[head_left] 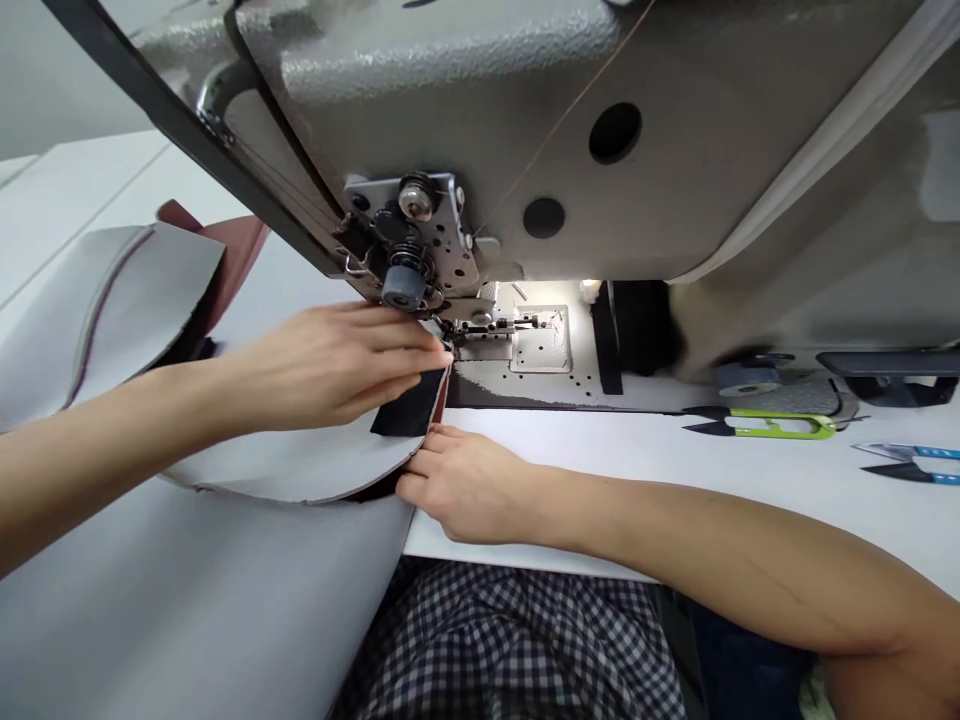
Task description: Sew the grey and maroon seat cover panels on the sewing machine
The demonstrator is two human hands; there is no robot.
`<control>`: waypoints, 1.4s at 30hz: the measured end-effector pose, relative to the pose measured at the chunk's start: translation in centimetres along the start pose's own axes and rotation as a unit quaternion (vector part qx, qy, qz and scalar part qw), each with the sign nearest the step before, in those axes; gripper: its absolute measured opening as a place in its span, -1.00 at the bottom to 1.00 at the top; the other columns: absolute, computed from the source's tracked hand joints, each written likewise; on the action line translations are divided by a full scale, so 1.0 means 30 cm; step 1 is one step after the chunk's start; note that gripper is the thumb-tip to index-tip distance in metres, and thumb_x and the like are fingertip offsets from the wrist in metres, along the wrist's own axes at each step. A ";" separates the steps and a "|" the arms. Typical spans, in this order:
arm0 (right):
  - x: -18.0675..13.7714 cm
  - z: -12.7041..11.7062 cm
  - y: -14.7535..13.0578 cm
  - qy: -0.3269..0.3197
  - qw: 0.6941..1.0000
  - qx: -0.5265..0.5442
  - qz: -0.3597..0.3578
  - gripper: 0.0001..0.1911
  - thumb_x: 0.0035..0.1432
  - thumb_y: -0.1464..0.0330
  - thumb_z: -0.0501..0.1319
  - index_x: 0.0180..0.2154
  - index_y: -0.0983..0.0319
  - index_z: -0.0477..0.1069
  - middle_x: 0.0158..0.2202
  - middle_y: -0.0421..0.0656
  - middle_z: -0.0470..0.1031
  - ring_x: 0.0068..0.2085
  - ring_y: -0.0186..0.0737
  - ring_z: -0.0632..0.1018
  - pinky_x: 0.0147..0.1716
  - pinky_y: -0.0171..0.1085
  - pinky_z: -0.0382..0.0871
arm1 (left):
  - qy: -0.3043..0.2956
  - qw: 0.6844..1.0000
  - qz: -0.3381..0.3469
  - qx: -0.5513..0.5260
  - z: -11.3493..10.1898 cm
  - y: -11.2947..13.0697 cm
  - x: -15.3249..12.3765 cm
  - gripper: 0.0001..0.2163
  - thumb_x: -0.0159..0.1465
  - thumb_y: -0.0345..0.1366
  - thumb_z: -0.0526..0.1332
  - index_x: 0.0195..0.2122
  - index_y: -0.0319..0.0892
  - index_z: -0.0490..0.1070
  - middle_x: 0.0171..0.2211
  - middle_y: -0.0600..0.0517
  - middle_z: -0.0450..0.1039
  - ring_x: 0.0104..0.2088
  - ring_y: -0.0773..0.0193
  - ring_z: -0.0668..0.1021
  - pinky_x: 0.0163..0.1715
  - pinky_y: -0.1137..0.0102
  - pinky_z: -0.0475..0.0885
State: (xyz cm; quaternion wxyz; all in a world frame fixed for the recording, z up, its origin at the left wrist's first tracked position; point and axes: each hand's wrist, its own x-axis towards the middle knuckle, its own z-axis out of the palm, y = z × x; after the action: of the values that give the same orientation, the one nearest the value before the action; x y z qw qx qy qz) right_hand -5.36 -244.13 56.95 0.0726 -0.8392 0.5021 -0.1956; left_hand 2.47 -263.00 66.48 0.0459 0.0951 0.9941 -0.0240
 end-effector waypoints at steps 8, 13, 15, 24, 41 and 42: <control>-0.012 -0.012 -0.017 -0.001 1.000 0.006 -0.011 -0.77 0.31 0.47 0.10 -0.15 0.35 0.52 -0.21 0.01 0.57 -0.14 -0.05 0.48 0.06 -0.10 0.26 | 0.105 0.983 -0.063 -0.137 0.261 -0.002 -0.083 -0.62 0.44 -0.23 -0.06 0.14 -0.05 0.44 0.22 0.01 0.42 0.31 0.17 0.33 0.37 0.12 0.08; -0.013 -0.016 -0.019 -0.003 1.000 -0.003 -0.010 -0.75 0.32 0.48 0.08 -0.14 0.34 0.54 -0.22 -0.02 0.56 -0.15 -0.06 0.48 0.03 -0.12 0.25 | 0.087 0.988 -0.050 -0.119 0.244 0.005 -0.074 -0.63 0.43 -0.27 -0.04 0.16 -0.04 0.42 0.23 0.04 0.41 0.31 0.16 0.32 0.34 0.14 0.07; -0.014 -0.014 -0.017 -0.003 1.000 -0.004 -0.012 -0.76 0.32 0.47 0.09 -0.14 0.34 0.54 -0.23 -0.03 0.56 -0.17 -0.07 0.47 0.03 -0.12 0.24 | 0.082 0.990 -0.044 -0.103 0.243 -0.002 -0.074 -0.62 0.43 -0.28 -0.04 0.20 -0.02 0.38 0.25 0.06 0.37 0.32 0.16 0.30 0.35 0.15 0.03; -0.010 0.015 -0.036 0.029 0.999 -0.045 -0.006 -0.76 0.32 0.47 0.08 -0.18 0.31 0.53 -0.19 -0.02 0.56 -0.20 -0.04 0.47 0.00 -0.02 0.28 | 0.004 0.982 -0.182 -0.053 0.110 0.122 0.017 -0.57 0.31 0.11 0.09 -0.12 -0.13 0.49 -0.07 -0.09 0.51 0.00 -0.07 0.49 0.03 0.05 0.32; -0.018 0.025 -0.049 0.078 0.996 -0.046 -0.021 -0.71 0.29 0.56 0.04 -0.30 0.34 0.54 -0.27 0.03 0.55 -0.29 -0.09 0.50 -0.22 -0.08 0.35 | -0.103 0.903 -0.386 -0.159 0.054 0.128 0.130 -0.73 0.00 -0.17 0.12 -0.26 -0.11 0.36 -0.38 0.00 0.54 -0.35 0.08 0.55 -0.34 0.29 0.34; -0.018 0.025 -0.049 0.079 0.996 -0.048 -0.019 -0.71 0.29 0.56 0.04 -0.30 0.34 0.54 -0.28 0.02 0.55 -0.28 -0.08 0.51 -0.24 -0.09 0.34 | -0.100 0.911 -0.379 -0.125 0.058 0.135 0.138 -0.75 0.04 -0.16 0.12 -0.27 -0.10 0.33 -0.39 0.00 0.53 -0.37 0.08 0.54 -0.35 0.28 0.31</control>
State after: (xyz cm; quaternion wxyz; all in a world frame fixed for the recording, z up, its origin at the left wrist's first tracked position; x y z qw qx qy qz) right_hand -4.07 -243.01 56.59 -0.0110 -0.8333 0.4987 -0.2384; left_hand -0.65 -258.35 64.18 0.1444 -0.2986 0.9404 0.0754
